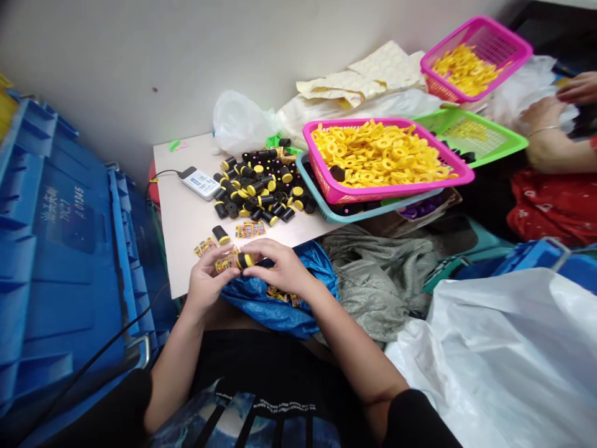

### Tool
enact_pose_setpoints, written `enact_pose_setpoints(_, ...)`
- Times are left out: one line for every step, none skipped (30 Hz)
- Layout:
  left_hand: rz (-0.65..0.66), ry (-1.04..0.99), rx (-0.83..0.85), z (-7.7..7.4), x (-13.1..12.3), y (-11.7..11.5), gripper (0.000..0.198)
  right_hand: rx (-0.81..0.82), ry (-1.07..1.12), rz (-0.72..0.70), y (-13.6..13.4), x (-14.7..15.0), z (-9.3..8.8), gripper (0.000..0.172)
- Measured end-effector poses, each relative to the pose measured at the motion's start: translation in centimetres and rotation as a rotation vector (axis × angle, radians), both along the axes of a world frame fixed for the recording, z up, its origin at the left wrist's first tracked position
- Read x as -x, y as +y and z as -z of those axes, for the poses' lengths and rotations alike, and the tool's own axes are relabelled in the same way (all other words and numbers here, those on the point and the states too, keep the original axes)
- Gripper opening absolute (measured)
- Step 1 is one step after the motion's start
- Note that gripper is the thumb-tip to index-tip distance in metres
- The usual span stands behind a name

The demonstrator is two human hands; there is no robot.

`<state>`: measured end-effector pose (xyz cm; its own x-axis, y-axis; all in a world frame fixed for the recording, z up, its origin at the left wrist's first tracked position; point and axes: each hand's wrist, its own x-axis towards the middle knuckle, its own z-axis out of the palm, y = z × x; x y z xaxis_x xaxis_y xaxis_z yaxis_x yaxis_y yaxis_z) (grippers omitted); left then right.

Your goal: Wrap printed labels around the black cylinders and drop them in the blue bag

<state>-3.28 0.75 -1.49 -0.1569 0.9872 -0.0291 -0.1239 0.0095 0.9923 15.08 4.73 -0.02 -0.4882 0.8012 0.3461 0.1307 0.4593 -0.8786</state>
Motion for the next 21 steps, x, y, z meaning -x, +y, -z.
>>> enact_pose_setpoints(0.059,-0.016,0.024,-0.2,-0.3,0.0,0.042,0.068,0.041,-0.033,-0.2,0.0,0.2,0.033)
enact_pose_setpoints(0.118,-0.042,0.056,-0.3,-0.5,-0.1,0.041,0.153,0.091,-0.062,-0.4,0.1,0.5,0.037)
enact_pose_setpoints(0.172,-0.076,0.090,-0.4,-0.8,-0.2,0.040,0.250,0.149,-0.087,-0.6,0.3,0.9,0.040)
enact_pose_setpoints(0.217,-0.108,0.120,-0.3,-1.0,-0.3,0.040,0.347,0.207,-0.111,-0.8,0.5,1.4,0.044)
enact_pose_setpoints(0.251,-0.131,0.141,-0.3,-1.1,-0.4,0.040,0.433,0.258,-0.132,-1.0,0.7,1.8,0.048)
enact_pose_setpoints(0.270,-0.147,0.151,-0.2,-1.2,-0.5,0.040,0.493,0.295,-0.148,-1.2,0.9,2.2,0.051)
enact_pose_setpoints(0.275,-0.158,0.153,-0.2,-1.3,-0.5,0.040,0.520,0.313,-0.152,-1.3,1.0,2.5,0.052)
enact_pose_setpoints(0.273,-0.164,0.155,-0.1,-1.4,-0.6,0.039,0.515,0.312,-0.136,-1.4,1.1,2.6,0.051)
enact_pose_setpoints(0.270,-0.167,0.156,0.0,-1.4,-0.5,0.039,0.485,0.293,-0.107,-1.4,1.2,2.7,0.050)
enact_pose_setpoints(0.262,-0.170,0.158,0.1,-1.4,-0.5,0.040,0.442,0.264,-0.076,-1.3,1.3,2.6,0.048)
enact_pose_setpoints(0.251,-0.173,0.161,0.1,-1.5,-0.5,0.041,0.402,0.240,-0.053,-1.2,1.3,2.6,0.047)
enact_pose_setpoints(0.240,-0.172,0.167,0.2,-1.6,-0.5,0.042,0.374,0.223,-0.043,-1.1,1.2,2.5,0.047)
enact_pose_setpoints(0.231,-0.171,0.174,0.3,-1.8,-0.5,0.043,0.363,0.217,-0.041,-1.0,1.1,2.5,0.047)
enact_pose_setpoints(0.227,-0.171,0.184,0.3,-2.1,-0.6,0.044,0.367,0.219,-0.046,-0.9,0.8,2.6,0.047)
enact_pose_setpoints(0.229,-0.171,0.192,0.4,-2.5,-0.7,0.044,0.382,0.226,-0.053,-0.9,0.4,2.7,0.047)
enact_pose_setpoints(0.244,-0.168,0.197,0.5,-2.9,-0.9,0.044,0.403,0.229,-0.064,-0.9,-0.2,2.9,0.047)
enact_pose_setpoints(0.275,-0.158,0.193,0.6,-3.4,-1.2,0.043,0.427,0.213,-0.094,-0.8,-1.0,3.0,0.046)
enact_pose_setpoints(0.325,-0.128,0.175,0.7,-3.8,-1.4,0.041,0.451,0.173,-0.143,-0.6,-2.1,3.2,0.046)
enact_pose_setpoints(0.386,-0.067,0.141,0.8,-4.3,-1.7,0.041,0.463,0.117,-0.189,-0.3,-3.2,3.3,0.046)
enact_pose_setpoints(0.437,0.030,0.099,1.0,-4.6,-1.8,0.043,0.463,0.028,-0.237,0.1,-4.4,3.4,0.047)
enact_pose_setpoints(0.469,0.154,0.060,1.2,-4.7,-1.9,0.049,0.425,-0.057,-0.209,0.6,-5.4,3.4,0.048)
